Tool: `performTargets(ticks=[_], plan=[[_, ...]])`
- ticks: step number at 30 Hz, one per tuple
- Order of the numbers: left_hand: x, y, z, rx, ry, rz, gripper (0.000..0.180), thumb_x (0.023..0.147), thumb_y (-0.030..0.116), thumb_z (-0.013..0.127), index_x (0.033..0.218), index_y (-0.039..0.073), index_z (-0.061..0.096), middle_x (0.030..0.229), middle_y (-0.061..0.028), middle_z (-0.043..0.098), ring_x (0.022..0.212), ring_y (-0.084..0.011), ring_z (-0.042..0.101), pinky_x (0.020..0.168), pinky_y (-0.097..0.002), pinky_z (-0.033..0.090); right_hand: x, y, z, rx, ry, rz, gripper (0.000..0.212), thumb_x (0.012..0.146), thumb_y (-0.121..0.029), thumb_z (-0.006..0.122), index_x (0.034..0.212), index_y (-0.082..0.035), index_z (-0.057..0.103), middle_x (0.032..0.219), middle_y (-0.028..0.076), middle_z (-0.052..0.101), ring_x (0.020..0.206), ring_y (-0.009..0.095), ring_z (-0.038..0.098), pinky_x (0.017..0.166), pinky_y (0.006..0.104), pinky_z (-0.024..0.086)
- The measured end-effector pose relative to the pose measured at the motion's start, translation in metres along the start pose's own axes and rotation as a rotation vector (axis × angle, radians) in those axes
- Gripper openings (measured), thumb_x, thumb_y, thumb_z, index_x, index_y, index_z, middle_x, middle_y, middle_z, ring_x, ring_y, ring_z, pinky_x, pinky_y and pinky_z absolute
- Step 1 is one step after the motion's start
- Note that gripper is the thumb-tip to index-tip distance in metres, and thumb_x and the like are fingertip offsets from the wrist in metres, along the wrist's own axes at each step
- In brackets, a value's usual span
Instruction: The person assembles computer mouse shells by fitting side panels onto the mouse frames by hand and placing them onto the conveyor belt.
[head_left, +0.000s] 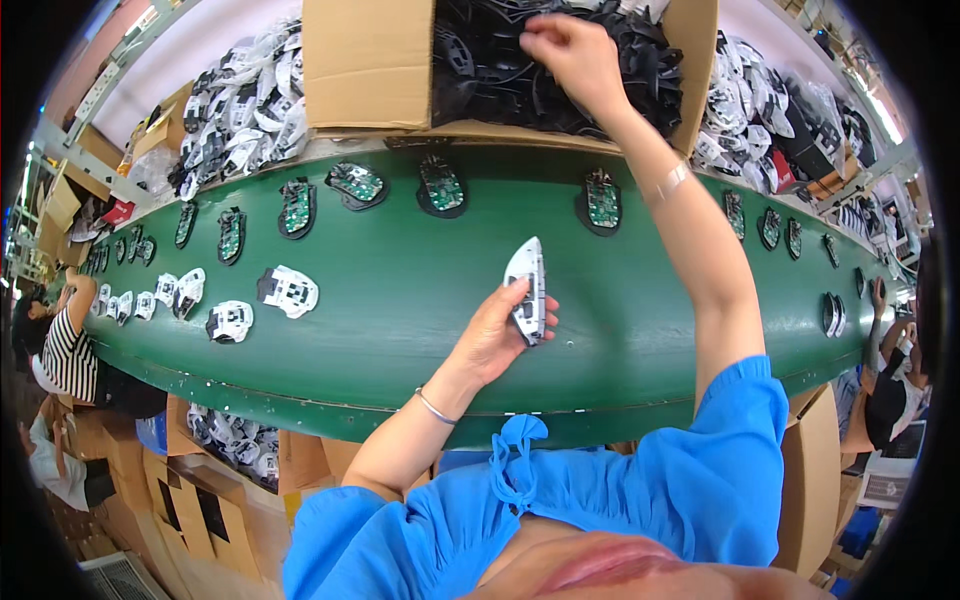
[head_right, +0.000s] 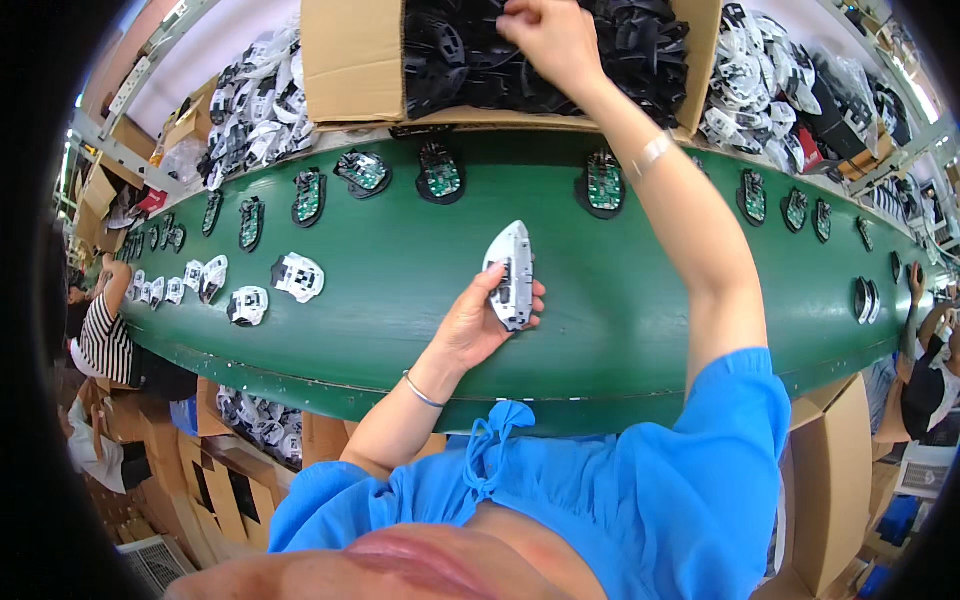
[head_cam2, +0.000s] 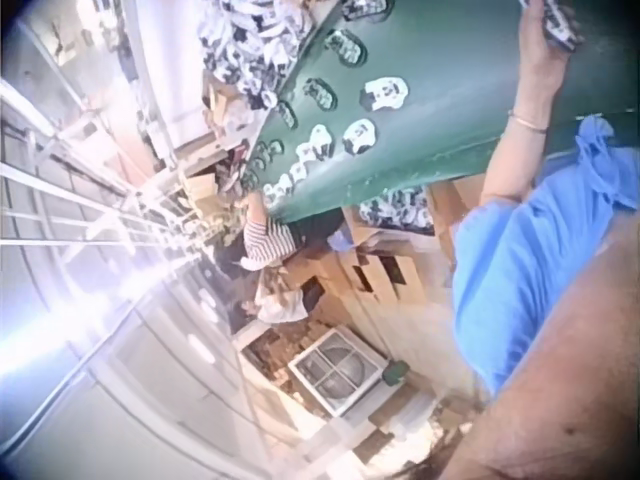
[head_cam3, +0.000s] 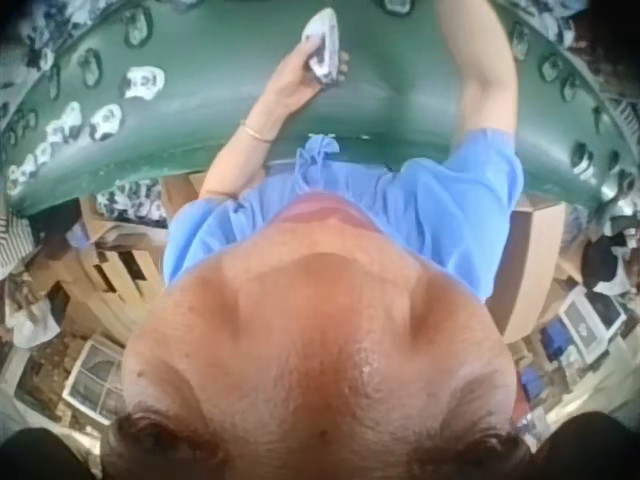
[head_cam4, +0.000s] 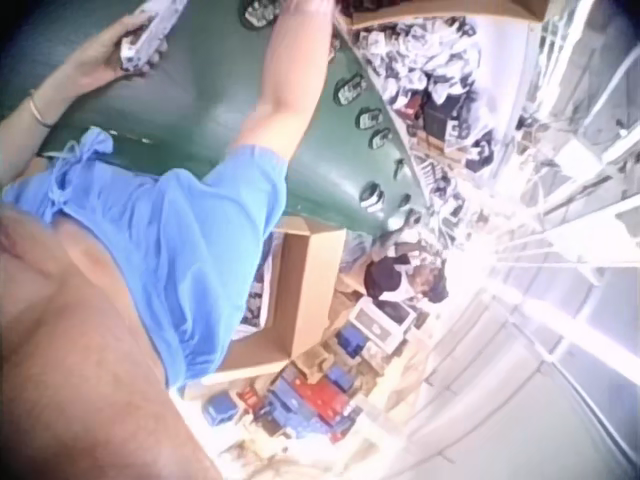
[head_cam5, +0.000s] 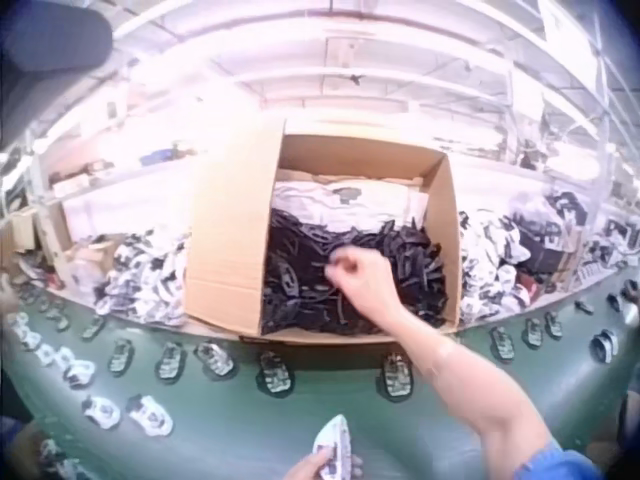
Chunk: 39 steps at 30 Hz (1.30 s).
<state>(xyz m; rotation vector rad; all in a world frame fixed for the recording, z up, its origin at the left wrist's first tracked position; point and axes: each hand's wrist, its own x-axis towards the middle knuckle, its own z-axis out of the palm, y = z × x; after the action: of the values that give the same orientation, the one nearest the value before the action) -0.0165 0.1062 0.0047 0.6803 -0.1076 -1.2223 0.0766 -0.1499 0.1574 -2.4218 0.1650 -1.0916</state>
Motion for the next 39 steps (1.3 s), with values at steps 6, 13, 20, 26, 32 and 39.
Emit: performTargets(ticks=[6, 13, 20, 26, 32, 39], plan=[[-0.001, 0.008, -0.001, 0.029, -0.008, 0.046, 0.037, 0.094, 0.035, 0.053, 0.116, 0.005, 0.054, 0.1, -0.0122, 0.065, 0.089, -0.0216, 0.065, 0.078, -0.0367, 0.054, 0.067, 0.018, 0.048, -0.263, 0.063, 0.114, 0.024, 0.077, -0.027, 0.07, 0.092, -0.009, 0.072, 0.084, 0.015, 0.069, 0.081, 0.031, 0.067, 0.073, 0.0381, 0.052], [-0.003, 0.006, 0.003, -0.028, 0.022, 0.04, 0.037, 0.094, 0.036, 0.054, 0.113, 0.005, 0.055, 0.097, -0.0129, 0.066, 0.087, -0.022, 0.065, 0.076, -0.0369, 0.054, 0.047, 0.011, 0.036, -0.346, -0.1, -0.022, 0.019, 0.078, -0.023, 0.068, 0.089, -0.007, 0.069, 0.086, 0.014, 0.068, 0.086, 0.032, 0.065, 0.074, 0.0422, 0.051], [0.0, 0.001, 0.001, 0.065, -0.013, 0.021, 0.037, 0.093, 0.037, 0.055, 0.112, 0.005, 0.056, 0.097, -0.013, 0.066, 0.086, -0.0219, 0.065, 0.076, -0.037, 0.054, 0.069, 0.061, 0.032, -0.075, 0.129, 0.118, 0.022, 0.079, -0.021, 0.066, 0.091, -0.003, 0.07, 0.077, 0.016, 0.068, 0.076, 0.029, 0.068, 0.072, 0.0375, 0.051], [-0.007, 0.007, -0.003, -0.046, 0.054, 0.033, 0.037, 0.092, 0.038, 0.054, 0.111, 0.007, 0.057, 0.094, -0.0101, 0.066, 0.087, -0.0204, 0.065, 0.075, -0.0373, 0.054, 0.019, 0.011, -0.036, 0.75, 0.051, 0.475, 0.015, 0.088, -0.014, 0.061, 0.093, -0.001, 0.064, 0.068, 0.003, 0.059, 0.057, 0.01, 0.051, 0.052, 0.0224, 0.04], [-0.005, 0.016, -0.007, 0.023, 0.052, 0.055, 0.054, 0.094, 0.058, 0.041, 0.11, 0.009, 0.058, 0.095, -0.0098, 0.066, 0.085, -0.0191, 0.065, 0.073, -0.0373, 0.055, -0.099, -0.011, -0.096, 0.819, -0.399, 0.494, 0.016, 0.096, -0.019, 0.055, 0.107, -0.007, 0.057, 0.074, -0.004, 0.051, 0.063, 0.004, 0.046, 0.054, 0.0185, 0.037], [-0.007, 0.005, 0.015, 0.186, -0.021, 0.022, 0.057, 0.088, 0.053, 0.056, 0.116, 0.003, 0.055, 0.099, -0.0117, 0.065, 0.085, -0.0184, 0.064, 0.072, -0.0368, 0.055, -0.162, -0.03, -0.091, 0.729, -0.947, 0.638, 0.014, 0.091, -0.015, 0.061, 0.094, -0.002, 0.063, 0.072, -0.002, 0.058, 0.056, 0.004, 0.049, 0.05, 0.0194, 0.039]])
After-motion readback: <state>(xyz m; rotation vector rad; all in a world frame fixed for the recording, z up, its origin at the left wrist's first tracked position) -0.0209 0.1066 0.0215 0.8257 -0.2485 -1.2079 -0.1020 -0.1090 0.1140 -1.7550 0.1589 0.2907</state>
